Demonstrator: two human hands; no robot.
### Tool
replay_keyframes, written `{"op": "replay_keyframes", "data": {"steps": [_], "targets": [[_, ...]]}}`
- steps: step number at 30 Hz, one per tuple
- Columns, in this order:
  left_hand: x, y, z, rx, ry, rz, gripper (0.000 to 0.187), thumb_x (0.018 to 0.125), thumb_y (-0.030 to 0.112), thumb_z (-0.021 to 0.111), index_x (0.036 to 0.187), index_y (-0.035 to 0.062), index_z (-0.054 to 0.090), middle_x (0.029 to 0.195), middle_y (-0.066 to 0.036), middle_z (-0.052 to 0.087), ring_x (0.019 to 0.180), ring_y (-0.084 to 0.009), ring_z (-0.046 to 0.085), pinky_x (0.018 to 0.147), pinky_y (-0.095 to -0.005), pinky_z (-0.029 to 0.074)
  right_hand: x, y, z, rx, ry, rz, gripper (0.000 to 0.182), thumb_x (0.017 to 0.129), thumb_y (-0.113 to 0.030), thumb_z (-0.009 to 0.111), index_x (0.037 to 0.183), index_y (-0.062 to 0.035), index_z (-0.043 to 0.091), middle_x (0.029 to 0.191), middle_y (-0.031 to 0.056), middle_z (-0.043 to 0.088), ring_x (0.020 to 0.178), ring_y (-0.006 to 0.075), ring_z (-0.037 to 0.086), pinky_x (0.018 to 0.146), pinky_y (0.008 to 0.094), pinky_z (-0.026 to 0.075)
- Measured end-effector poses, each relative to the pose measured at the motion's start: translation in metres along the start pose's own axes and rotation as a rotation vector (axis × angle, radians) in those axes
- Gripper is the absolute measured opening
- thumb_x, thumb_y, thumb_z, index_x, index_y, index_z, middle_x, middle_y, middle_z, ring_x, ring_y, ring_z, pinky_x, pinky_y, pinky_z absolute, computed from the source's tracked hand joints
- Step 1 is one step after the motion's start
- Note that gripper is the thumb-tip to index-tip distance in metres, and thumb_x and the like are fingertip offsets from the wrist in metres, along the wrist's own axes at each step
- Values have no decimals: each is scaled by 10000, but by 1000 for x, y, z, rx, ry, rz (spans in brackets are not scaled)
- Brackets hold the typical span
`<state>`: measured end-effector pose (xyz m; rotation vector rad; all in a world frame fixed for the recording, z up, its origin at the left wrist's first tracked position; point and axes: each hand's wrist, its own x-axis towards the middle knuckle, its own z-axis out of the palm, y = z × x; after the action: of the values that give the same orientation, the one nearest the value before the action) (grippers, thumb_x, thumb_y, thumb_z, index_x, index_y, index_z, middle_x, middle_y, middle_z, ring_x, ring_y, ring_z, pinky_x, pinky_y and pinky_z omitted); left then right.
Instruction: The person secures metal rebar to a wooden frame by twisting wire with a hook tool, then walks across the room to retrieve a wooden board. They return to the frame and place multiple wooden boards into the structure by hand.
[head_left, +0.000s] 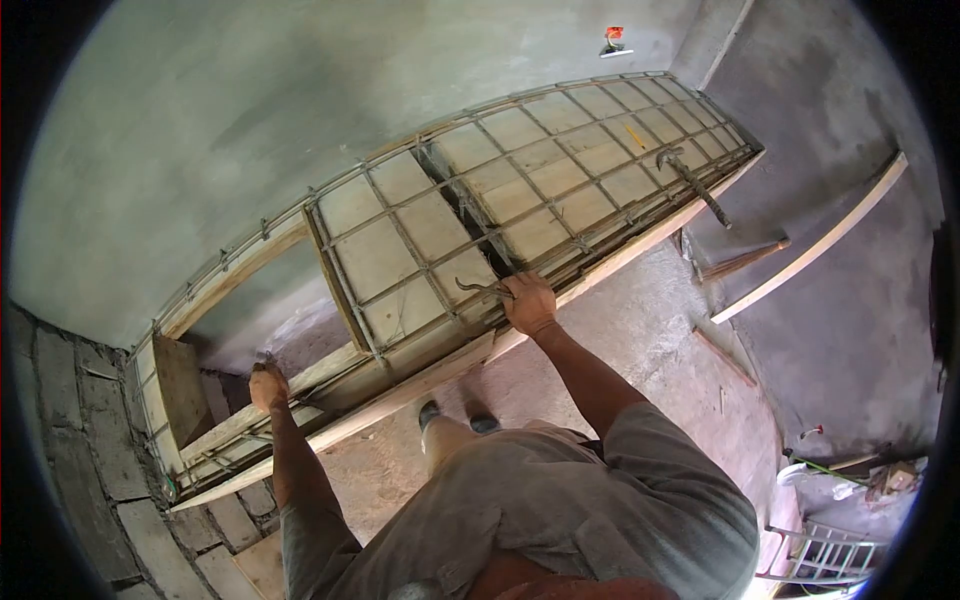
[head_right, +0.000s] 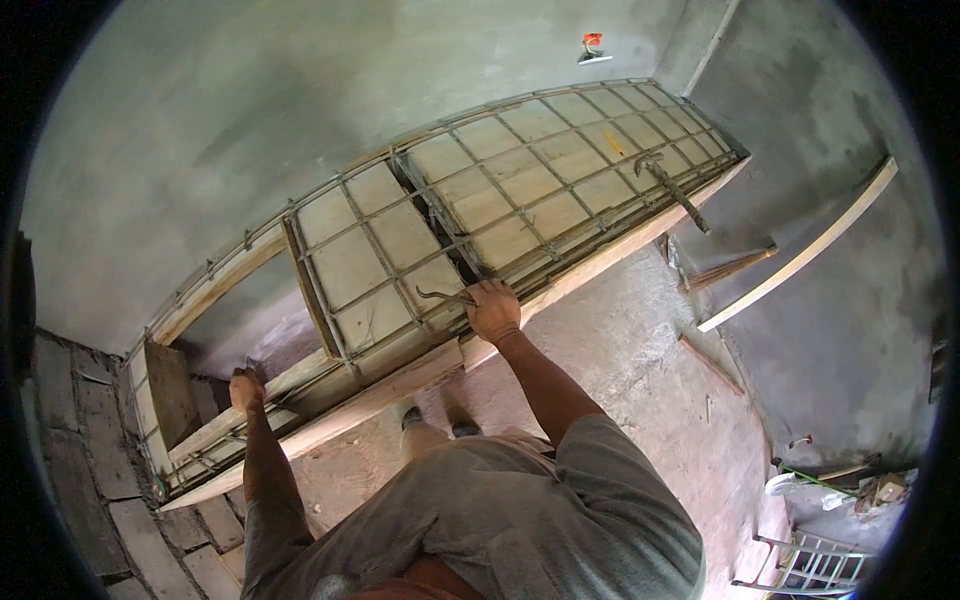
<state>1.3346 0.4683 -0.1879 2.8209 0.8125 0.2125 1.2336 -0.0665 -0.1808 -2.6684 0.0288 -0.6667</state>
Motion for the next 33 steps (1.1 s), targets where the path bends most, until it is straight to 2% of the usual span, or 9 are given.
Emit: {"op": "replay_keyframes", "data": {"steps": [7, 9, 19, 21, 33], "targets": [[5, -3, 4, 50, -32, 8, 372, 884, 401, 504, 1061, 114, 660, 1015, -185, 683, 946, -386, 649, 785, -471, 506, -2, 6, 7, -13, 27, 4, 184, 750, -172, 646, 927, -137, 681, 887, 97, 641, 881, 323, 585, 798, 436, 473], [2, -2, 2, 47, -29, 22, 371, 887, 404, 505, 1051, 109, 660, 1015, -185, 683, 944, -387, 648, 785, -473, 503, -2, 7, 5, -15, -191, 87, 308, 771, -247, 654, 1049, -114, 646, 1060, 100, 627, 1061, 297, 551, 934, 422, 431], [5, -9, 8, 1, 7, 37, 377, 894, 402, 498, 1022, 86, 658, 990, -190, 686, 922, -385, 651, 784, -474, 501, -2, 6, 6, -36, -150, 73, 268, 762, -233, 662, 1000, -111, 653, 1008, 94, 628, 1032, 297, 560, 913, 426, 440], [4, -8, 8, -17, 11, 36, 375, 893, 399, 496, 1020, 86, 659, 987, -191, 687, 918, -387, 651, 782, -475, 501, -2, 5, 6, -24, -21, 11, 185, 765, -168, 634, 944, -143, 674, 926, 92, 634, 942, 309, 575, 843, 420, 468], [8, -11, 11, 6, -19, 62, 371, 902, 392, 485, 1015, 83, 656, 1000, -195, 681, 919, -401, 645, 772, -485, 498, -2, 2, 1, -16, -28, 23, 213, 748, -166, 646, 956, -134, 676, 924, 91, 636, 944, 311, 582, 837, 423, 472]]}}
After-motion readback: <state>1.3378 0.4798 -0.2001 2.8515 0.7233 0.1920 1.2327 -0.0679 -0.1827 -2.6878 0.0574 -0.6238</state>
